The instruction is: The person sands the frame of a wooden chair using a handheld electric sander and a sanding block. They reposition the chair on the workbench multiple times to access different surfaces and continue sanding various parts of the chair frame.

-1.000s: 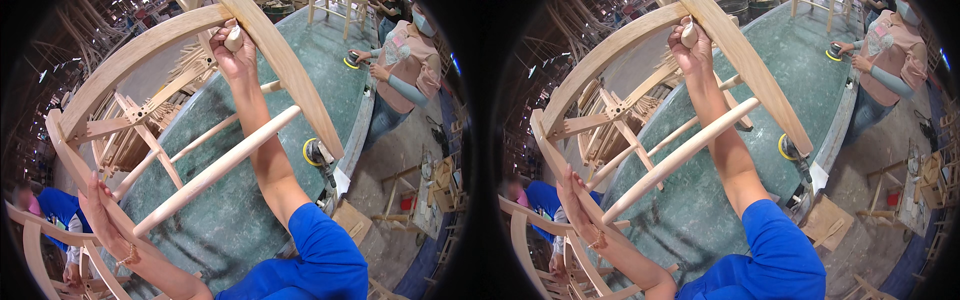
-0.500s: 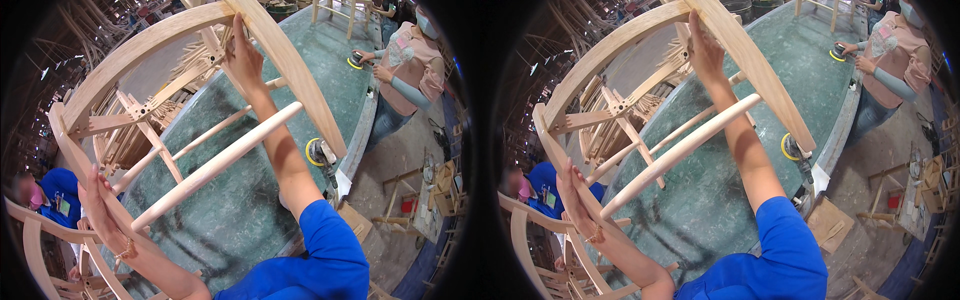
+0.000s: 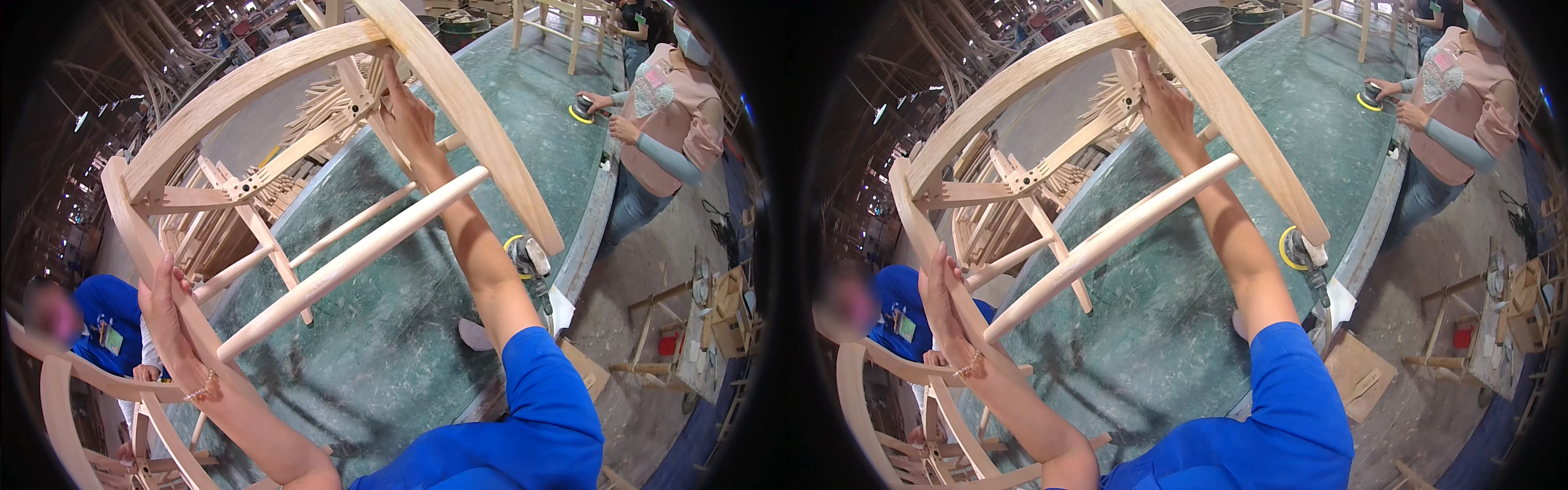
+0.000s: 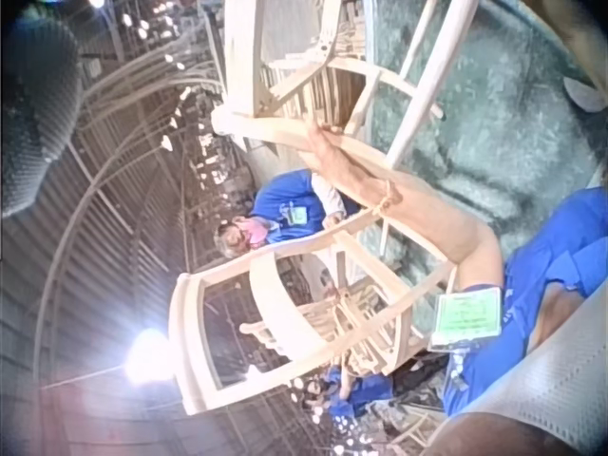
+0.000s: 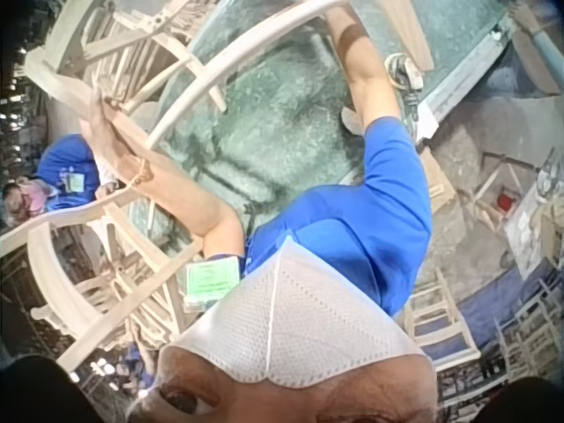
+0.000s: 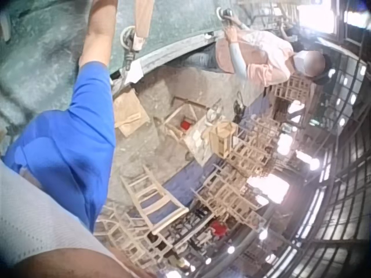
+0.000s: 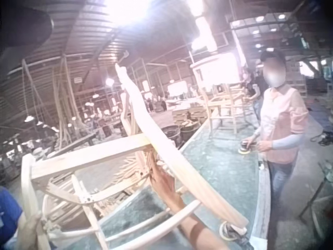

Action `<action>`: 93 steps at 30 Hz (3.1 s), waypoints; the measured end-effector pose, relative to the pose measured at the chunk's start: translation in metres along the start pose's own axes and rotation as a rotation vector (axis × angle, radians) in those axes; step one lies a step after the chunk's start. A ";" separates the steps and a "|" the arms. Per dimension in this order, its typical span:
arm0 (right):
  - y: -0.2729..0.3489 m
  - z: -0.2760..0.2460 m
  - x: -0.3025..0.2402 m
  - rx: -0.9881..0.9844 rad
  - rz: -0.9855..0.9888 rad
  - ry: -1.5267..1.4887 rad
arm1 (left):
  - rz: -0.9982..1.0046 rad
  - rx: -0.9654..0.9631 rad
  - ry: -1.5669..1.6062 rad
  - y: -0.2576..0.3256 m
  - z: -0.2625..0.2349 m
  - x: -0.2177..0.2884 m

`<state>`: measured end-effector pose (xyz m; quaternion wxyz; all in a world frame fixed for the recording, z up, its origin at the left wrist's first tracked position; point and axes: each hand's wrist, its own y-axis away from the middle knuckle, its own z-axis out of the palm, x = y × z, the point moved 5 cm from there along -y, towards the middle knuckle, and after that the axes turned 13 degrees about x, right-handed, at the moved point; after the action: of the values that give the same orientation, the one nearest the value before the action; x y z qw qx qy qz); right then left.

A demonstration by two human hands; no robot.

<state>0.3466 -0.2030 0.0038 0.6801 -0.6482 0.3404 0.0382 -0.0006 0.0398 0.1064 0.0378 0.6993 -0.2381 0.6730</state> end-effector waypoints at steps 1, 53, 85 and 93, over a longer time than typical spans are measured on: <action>-0.007 -0.002 -0.003 0.061 -0.081 0.042 | 0.001 -0.003 -0.004 -0.001 0.000 0.000; 0.196 -0.338 0.004 -0.120 0.387 0.220 | 0.176 0.044 0.262 0.183 -0.080 -0.036; 0.272 -0.318 0.081 -0.606 0.589 0.299 | 0.057 -0.553 0.028 0.255 0.300 -0.285; 0.377 -0.257 0.020 -0.748 0.112 0.312 | -0.095 -0.636 -0.245 0.311 0.160 -0.339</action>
<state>0.0698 -0.3855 -0.3106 0.3344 -0.8294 0.4367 0.0976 0.0338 -0.1995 -0.3166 0.2566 0.7383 -0.4058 0.4736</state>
